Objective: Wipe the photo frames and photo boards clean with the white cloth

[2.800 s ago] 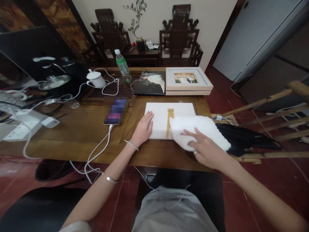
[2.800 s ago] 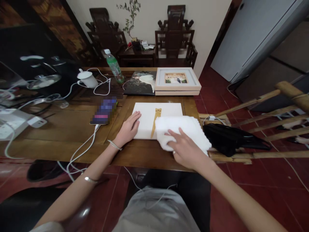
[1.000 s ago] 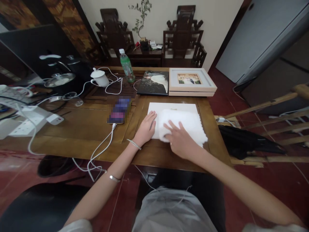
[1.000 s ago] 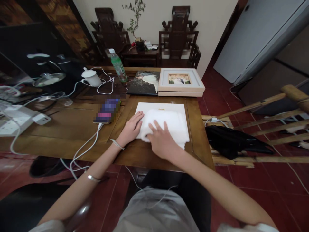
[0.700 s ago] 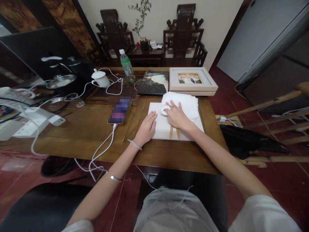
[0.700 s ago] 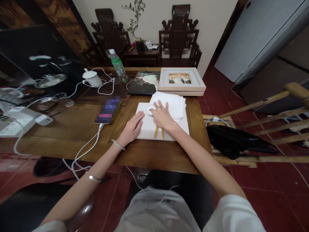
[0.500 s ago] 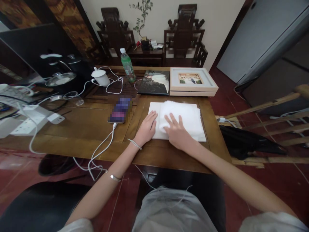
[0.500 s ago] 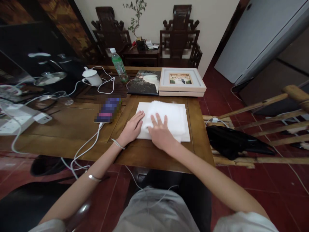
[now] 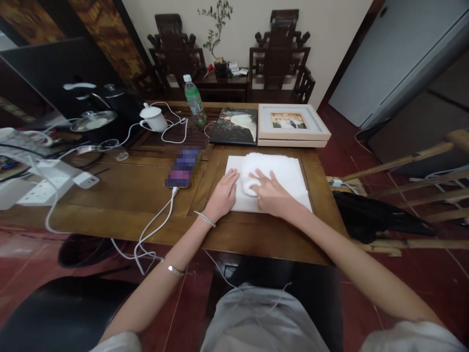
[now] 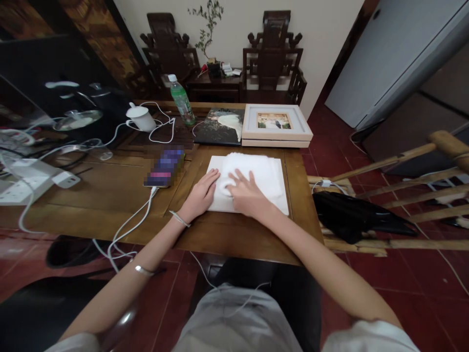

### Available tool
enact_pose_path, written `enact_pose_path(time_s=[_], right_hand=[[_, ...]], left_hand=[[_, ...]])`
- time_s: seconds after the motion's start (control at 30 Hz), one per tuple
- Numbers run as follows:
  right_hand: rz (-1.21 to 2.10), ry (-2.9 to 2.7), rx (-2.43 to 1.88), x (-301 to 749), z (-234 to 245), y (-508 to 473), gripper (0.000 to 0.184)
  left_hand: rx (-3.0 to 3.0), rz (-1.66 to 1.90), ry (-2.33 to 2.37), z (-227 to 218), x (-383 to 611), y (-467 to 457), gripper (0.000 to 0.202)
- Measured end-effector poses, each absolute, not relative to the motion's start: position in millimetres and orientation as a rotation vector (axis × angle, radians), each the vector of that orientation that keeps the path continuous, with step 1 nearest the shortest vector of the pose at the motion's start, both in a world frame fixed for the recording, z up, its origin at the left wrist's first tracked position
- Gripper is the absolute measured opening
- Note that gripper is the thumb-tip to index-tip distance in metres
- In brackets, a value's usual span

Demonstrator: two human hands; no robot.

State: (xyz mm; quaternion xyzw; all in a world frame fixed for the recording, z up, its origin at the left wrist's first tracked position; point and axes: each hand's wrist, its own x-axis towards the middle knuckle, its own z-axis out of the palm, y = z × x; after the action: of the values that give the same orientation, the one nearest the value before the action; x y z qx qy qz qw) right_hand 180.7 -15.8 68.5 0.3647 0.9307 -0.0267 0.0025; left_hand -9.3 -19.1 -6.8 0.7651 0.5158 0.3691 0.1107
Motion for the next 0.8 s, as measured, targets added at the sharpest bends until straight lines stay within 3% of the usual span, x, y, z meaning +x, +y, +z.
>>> enact_pose_path(time_s=[0.2, 0.4, 0.6, 0.8], right_hand=[[0.09, 2.878, 1.312, 162, 59, 26, 0.046], [0.182, 2.901, 1.25, 163, 54, -48, 0.035], [-0.067, 2.959, 1.056, 177, 67, -108, 0.029], [-0.062, 2.931, 1.15, 181, 65, -52, 0.04]], left_hand=[[2.258, 1.098, 1.501, -8, -10, -18, 0.039], [2.251, 1.091, 1.504, -8, -10, -19, 0.039], [2.239, 1.052, 1.534, -5, -8, -19, 0.039], [2.235, 1.074, 1.524, -7, -8, -18, 0.039]])
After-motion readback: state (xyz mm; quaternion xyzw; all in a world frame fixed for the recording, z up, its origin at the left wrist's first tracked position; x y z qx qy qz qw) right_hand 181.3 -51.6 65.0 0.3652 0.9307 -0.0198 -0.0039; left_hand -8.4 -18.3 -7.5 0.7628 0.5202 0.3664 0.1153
